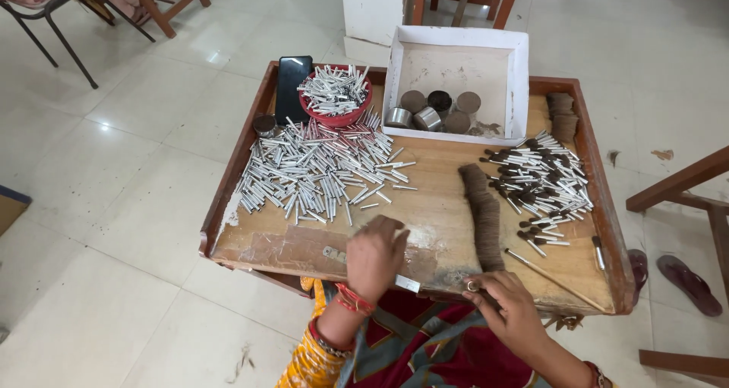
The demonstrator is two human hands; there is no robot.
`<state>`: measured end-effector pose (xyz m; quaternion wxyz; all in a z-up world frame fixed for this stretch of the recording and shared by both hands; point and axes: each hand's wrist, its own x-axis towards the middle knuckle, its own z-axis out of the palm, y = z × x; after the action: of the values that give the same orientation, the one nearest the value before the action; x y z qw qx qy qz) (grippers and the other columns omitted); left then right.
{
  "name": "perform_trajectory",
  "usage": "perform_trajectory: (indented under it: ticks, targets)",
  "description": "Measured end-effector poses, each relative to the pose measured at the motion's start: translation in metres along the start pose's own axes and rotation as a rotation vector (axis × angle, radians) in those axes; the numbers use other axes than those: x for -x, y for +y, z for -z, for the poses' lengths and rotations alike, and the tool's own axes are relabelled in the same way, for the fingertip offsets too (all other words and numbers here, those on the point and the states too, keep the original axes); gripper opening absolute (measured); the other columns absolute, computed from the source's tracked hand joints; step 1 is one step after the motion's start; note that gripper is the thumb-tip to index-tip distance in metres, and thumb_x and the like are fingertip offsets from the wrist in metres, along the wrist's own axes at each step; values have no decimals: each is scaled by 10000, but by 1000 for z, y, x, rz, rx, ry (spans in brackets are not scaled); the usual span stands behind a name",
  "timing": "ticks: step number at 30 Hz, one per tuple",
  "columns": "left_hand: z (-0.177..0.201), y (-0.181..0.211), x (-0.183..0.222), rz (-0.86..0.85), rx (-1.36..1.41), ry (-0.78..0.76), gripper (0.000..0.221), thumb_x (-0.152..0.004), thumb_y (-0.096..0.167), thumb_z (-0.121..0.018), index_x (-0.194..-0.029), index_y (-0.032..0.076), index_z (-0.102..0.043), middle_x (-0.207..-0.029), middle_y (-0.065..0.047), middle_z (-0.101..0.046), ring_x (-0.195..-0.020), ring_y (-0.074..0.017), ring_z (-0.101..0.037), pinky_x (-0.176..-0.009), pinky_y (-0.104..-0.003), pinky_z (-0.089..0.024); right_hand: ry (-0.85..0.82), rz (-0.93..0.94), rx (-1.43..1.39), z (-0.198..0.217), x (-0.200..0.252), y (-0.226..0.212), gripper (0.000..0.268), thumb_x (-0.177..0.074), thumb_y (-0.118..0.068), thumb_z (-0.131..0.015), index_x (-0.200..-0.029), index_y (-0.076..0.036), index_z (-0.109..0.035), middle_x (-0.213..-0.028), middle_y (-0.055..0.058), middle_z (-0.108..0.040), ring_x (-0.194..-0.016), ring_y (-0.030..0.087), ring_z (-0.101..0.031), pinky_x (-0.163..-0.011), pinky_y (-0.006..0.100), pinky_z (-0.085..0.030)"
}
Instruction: The worker is assembling makeup brushes by inserting bristles into metal ferrules and measuring the assembly.
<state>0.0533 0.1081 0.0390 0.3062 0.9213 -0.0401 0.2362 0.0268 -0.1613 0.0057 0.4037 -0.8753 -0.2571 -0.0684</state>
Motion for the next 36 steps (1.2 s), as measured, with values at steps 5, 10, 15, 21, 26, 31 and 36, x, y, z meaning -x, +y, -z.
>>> perform_trajectory:
  ticks: [5, 10, 15, 21, 26, 31, 36]
  targets:
    - [0, 55, 42, 33, 425, -98, 187, -879, 200, -796, -954, 40, -733, -846, -111, -707, -674, -250, -717, -619, -359, -577, 30, -69, -199, -1, 5, 4, 257, -860, -85, -696, -1115, -63, -702, -1086, 78, -693, -962, 257, -702, -803, 356, -577]
    - [-16, 85, 66, 100, 589, -174, 268, -881, 231, -805, -1029, 28, -712, -881, -135, -703, -728, -272, -739, -657, -381, -597, 52, -7, 10, -1, 9, 15, 354, -757, -17, -713, -1109, -60, -727, -1082, 95, -689, -1006, 302, -631, -838, 386, -520]
    - [-36, 90, 78, -42, 393, -37, 373, -915, 258, -804, -1168, 12, -681, -956, -158, -714, -825, -357, -694, -724, -452, -559, 63, 15, 57, -2, 7, 20, 422, -680, 29, -685, -1097, -33, -705, -1099, 121, -668, -1038, 343, -599, -867, 418, -497]
    - [-43, 89, 80, -9, 389, -22, 358, -952, 278, -780, -1161, 5, -678, -947, -138, -726, -835, -345, -702, -734, -446, -561, 79, -15, 54, -3, 15, 23, 393, -701, -3, -692, -1093, -37, -700, -1081, 110, -662, -1033, 337, -597, -879, 413, -486]
    - [-43, 90, 79, 6, 386, -8, 341, -955, 283, -769, -1151, 18, -681, -960, -143, -724, -847, -344, -704, -741, -446, -566, 62, -5, 88, -3, 12, 19, 360, -708, -4, -693, -1066, -41, -705, -1073, 111, -666, -1036, 346, -583, -891, 426, -471]
    - [-42, 91, 79, 38, 377, -43, 305, -954, 284, -769, -1127, 42, -701, -932, -142, -721, -819, -352, -694, -726, -458, -557, 82, -40, 80, -2, 11, 20, 351, -715, -11, -691, -1061, -62, -718, -1067, 100, -668, -1029, 330, -595, -879, 412, -482]
    - [-44, 92, 78, 39, 387, -37, 284, -949, 273, -772, -1096, 40, -702, -927, -142, -720, -808, -354, -689, -721, -458, -555, 92, -22, 107, -2, 13, 19, 363, -709, -21, -691, -1071, -56, -706, -1071, 98, -667, -1033, 336, -588, -889, 419, -473]
